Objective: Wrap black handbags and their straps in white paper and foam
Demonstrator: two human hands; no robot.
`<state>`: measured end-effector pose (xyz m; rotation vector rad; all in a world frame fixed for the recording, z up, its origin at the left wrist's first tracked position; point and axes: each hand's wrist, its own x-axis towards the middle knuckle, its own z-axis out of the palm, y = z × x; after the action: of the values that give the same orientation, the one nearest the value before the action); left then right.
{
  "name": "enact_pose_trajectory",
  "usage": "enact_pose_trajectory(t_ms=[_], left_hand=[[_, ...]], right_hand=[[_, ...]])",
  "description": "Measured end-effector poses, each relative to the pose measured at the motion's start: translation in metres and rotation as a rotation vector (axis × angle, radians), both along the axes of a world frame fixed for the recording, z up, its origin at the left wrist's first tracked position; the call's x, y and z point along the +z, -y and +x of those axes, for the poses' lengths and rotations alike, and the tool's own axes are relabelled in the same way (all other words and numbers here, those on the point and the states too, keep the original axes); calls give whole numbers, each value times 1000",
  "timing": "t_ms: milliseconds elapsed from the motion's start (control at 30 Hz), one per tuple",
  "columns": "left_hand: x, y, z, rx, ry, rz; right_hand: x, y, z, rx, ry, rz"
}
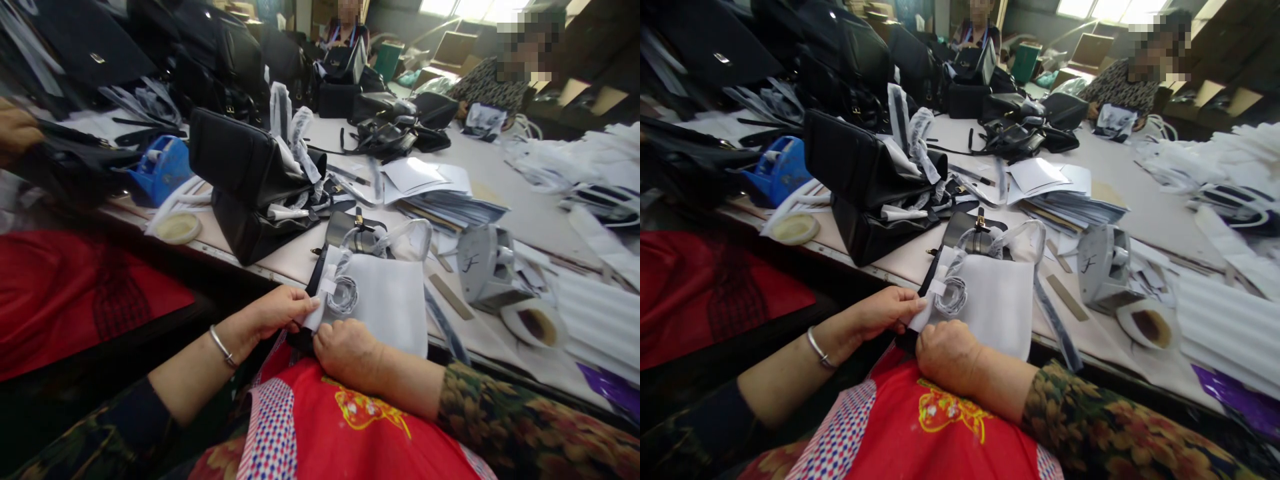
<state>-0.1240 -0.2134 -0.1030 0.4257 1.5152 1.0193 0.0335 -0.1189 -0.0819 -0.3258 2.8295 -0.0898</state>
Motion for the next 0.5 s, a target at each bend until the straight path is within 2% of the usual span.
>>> enact_pose_trajectory(t_ms=[133, 333, 400, 500], left_hand=[[1, 4, -1, 55, 16, -37], [1, 13, -11, 120, 246, -40], [-2, 13, -11, 113, 211, -72], [-9, 9, -8, 37, 47, -90]], right_hand=[[-7, 5, -8, -175, -14, 26], [-11, -5, -3, -153, -29, -130], [-12, -6, -2, -139, -23, -149], [-13, -5, -1, -124, -14, -141]])
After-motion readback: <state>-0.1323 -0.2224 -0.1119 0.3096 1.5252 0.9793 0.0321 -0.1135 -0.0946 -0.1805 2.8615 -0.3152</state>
